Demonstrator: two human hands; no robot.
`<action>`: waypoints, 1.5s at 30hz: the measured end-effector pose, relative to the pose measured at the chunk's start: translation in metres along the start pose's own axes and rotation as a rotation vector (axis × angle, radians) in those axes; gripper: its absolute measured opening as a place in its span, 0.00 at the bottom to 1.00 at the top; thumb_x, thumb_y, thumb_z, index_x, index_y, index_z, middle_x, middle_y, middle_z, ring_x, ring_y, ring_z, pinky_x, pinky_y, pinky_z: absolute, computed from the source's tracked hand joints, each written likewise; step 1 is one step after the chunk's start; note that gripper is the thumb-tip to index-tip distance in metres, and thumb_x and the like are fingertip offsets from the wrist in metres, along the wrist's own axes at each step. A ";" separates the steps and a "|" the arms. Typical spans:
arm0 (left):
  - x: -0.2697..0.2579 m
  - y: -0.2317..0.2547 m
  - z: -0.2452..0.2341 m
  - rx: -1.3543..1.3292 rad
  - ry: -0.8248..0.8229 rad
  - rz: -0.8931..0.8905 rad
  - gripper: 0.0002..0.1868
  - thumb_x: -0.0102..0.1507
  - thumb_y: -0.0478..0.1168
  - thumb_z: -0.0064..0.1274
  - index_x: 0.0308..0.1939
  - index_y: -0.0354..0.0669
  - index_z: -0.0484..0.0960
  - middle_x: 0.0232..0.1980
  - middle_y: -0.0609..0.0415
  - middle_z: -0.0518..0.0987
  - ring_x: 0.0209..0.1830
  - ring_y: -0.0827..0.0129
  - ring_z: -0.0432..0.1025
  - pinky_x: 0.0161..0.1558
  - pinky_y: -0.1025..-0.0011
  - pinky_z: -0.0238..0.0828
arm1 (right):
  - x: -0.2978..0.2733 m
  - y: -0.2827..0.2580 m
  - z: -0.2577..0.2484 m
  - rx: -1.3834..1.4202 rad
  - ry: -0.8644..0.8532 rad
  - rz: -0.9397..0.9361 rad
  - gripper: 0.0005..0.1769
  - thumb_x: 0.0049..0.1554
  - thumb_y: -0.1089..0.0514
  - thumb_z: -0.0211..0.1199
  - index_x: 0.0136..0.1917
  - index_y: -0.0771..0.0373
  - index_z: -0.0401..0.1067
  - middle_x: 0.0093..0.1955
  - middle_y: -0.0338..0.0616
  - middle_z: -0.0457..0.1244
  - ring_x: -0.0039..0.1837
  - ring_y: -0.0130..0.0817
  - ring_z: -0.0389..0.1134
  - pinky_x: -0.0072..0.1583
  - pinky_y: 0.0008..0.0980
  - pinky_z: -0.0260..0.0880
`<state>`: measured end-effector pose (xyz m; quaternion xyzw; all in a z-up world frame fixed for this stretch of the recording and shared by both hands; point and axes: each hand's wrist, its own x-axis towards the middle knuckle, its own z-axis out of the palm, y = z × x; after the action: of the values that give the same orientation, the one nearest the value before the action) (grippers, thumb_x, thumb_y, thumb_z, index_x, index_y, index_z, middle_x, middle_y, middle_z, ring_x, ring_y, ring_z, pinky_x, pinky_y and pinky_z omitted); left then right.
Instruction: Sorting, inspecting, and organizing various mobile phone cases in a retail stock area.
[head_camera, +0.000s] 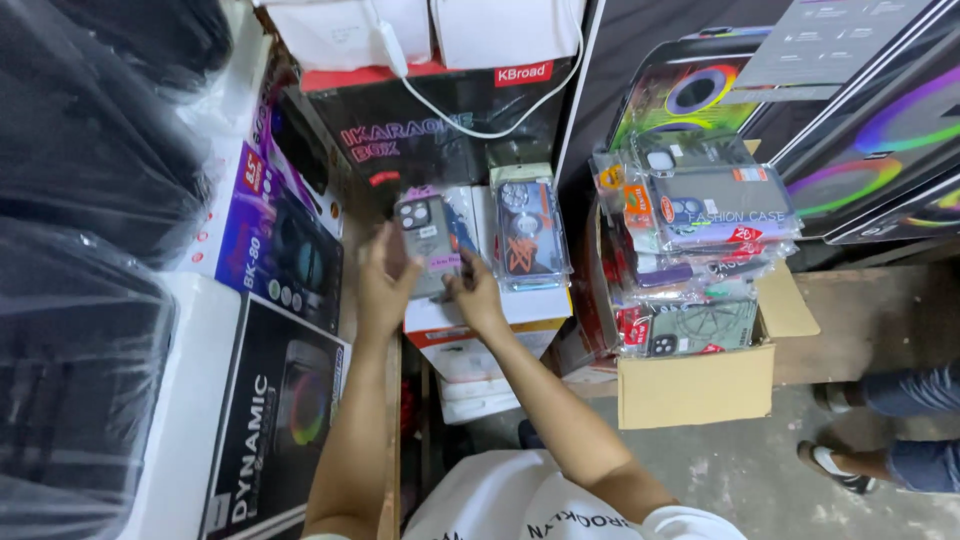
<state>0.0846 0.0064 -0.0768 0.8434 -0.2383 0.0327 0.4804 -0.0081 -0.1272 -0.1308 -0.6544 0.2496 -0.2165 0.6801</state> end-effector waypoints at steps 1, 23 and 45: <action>0.008 -0.002 0.014 0.000 -0.005 0.012 0.43 0.57 0.53 0.68 0.75 0.54 0.69 0.69 0.44 0.71 0.71 0.48 0.66 0.69 0.57 0.59 | 0.004 0.004 0.001 0.005 0.010 -0.006 0.35 0.56 0.63 0.66 0.75 0.64 0.61 0.64 0.68 0.64 0.63 0.61 0.69 0.59 0.48 0.74; 0.060 -0.042 0.076 0.505 -0.243 0.132 0.25 0.74 0.57 0.34 0.74 0.67 0.69 0.78 0.57 0.64 0.78 0.48 0.56 0.74 0.47 0.50 | -0.014 -0.005 0.013 -0.219 0.051 -0.099 0.24 0.57 0.63 0.64 0.67 0.61 0.74 0.56 0.60 0.68 0.64 0.58 0.68 0.65 0.47 0.67; -0.029 0.092 -0.018 -0.589 0.016 0.076 0.17 0.67 0.41 0.58 0.60 0.50 0.84 0.58 0.50 0.76 0.62 0.67 0.69 0.68 0.64 0.61 | -0.048 -0.108 -0.075 0.116 0.211 -0.180 0.26 0.63 0.65 0.60 0.74 0.60 0.66 0.63 0.57 0.63 0.59 0.39 0.67 0.52 0.34 0.79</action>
<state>0.0223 -0.0067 -0.0024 0.6580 -0.2652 -0.0132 0.7046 -0.0889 -0.1615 -0.0214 -0.6073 0.2467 -0.3583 0.6648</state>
